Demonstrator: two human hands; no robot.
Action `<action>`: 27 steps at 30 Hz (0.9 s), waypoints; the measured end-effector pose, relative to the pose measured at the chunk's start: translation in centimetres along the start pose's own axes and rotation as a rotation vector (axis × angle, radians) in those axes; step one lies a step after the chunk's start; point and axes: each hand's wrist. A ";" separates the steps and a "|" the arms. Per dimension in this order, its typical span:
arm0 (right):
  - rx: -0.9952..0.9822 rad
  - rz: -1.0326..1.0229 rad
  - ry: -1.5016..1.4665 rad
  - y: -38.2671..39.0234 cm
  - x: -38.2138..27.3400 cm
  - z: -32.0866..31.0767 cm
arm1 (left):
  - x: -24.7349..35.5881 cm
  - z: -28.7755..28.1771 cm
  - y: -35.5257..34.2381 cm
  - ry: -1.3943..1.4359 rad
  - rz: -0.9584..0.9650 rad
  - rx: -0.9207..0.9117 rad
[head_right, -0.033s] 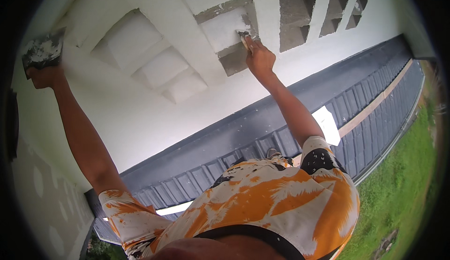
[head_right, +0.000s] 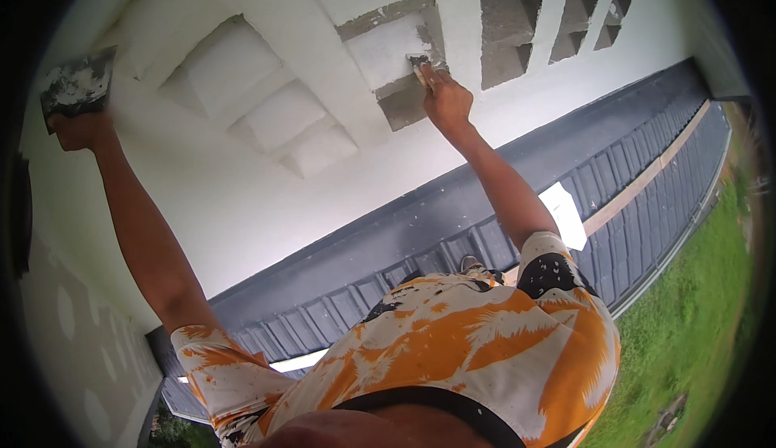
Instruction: The person applies white plaster to a decorative wall section using a trowel and a smaller putty knife. They repeatedly scoop plaster from the trowel and smooth it into recessed rectangular panels, working methodically across the surface.
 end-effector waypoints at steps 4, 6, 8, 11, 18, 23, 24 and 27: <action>-0.204 -0.201 -0.091 3.2 -2.9 -0.4 | 0.1 -1.1 -1.7 0.070 -0.023 -0.144; -0.160 -0.174 -0.099 4.4 -4.4 -1.6 | 1.0 -2.2 0.2 0.074 -0.231 -0.077; 0.035 0.160 -0.385 4.4 -4.0 -2.3 | 1.7 -3.7 3.3 0.122 -0.409 -0.101; 0.268 0.775 -0.957 4.6 -3.4 -6.9 | -0.8 -8.5 12.5 0.259 -0.744 -0.294; -0.148 0.779 -1.091 5.9 -9.8 -14.1 | -4.6 -17.5 33.8 0.386 -1.509 -0.362; -0.146 0.026 -0.802 3.3 -13.7 -17.0 | -1.9 -14.6 33.7 0.192 -1.292 -0.421; -0.177 -0.105 -0.681 2.6 -14.2 -17.6 | -1.8 -14.3 33.3 0.157 -1.239 -0.441; -0.251 -0.421 -0.426 0.7 -15.2 -18.8 | -1.7 -14.2 32.3 0.030 -1.117 -0.513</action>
Point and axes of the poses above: each hand's wrist, its own y-axis away from the middle knuckle, its own z-axis out of the palm, x = y × z, and after that the axes turned 14 degrees about -z, right-handed
